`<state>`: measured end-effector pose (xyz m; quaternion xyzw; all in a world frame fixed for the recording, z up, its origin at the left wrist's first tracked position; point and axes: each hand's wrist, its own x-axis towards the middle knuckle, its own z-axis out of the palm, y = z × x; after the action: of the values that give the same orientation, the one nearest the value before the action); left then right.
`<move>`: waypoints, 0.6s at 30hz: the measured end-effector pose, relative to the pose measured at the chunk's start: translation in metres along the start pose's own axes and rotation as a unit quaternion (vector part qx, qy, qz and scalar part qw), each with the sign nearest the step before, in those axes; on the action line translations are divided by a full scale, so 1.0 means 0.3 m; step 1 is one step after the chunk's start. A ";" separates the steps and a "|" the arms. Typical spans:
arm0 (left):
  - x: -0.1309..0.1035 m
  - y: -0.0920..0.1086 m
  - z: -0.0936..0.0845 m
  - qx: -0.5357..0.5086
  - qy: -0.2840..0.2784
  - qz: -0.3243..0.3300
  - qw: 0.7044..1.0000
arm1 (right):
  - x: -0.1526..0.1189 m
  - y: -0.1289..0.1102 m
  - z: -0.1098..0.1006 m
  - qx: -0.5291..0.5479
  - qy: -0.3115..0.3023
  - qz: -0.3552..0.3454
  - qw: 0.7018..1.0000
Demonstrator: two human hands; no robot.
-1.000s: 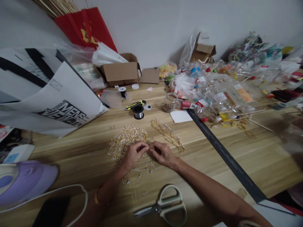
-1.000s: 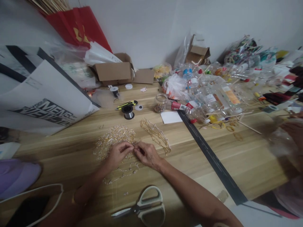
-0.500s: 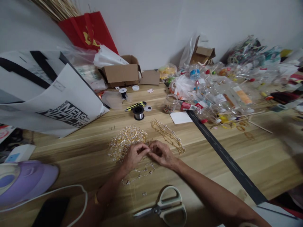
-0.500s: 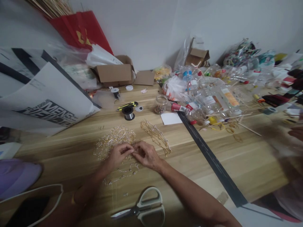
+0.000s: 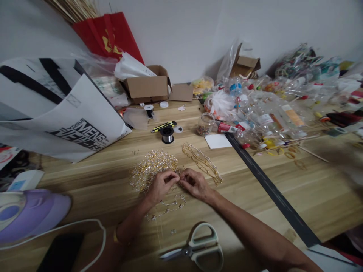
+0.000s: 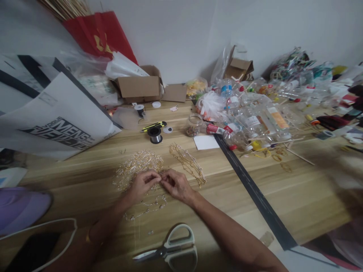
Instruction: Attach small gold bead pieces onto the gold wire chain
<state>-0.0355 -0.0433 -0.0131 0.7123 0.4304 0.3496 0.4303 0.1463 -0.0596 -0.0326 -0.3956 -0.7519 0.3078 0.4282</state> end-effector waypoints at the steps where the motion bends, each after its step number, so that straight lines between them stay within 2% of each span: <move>1: 0.000 0.000 0.000 -0.001 0.000 0.000 1.000 | 0.000 0.000 0.000 0.001 -0.001 0.002 1.000; 5: 0.001 -0.001 0.001 -0.006 0.002 -0.004 1.000 | 0.003 -0.002 -0.003 0.004 -0.005 0.005 1.000; 18: 0.001 -0.019 0.002 -0.008 0.003 -0.012 1.000 | 0.013 -0.004 -0.012 0.002 0.004 -0.050 0.999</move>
<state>-0.0366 -0.0417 -0.0184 0.7025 0.4378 0.3501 0.4384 0.1478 -0.0564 -0.0284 -0.3580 -0.7680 0.2861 0.4473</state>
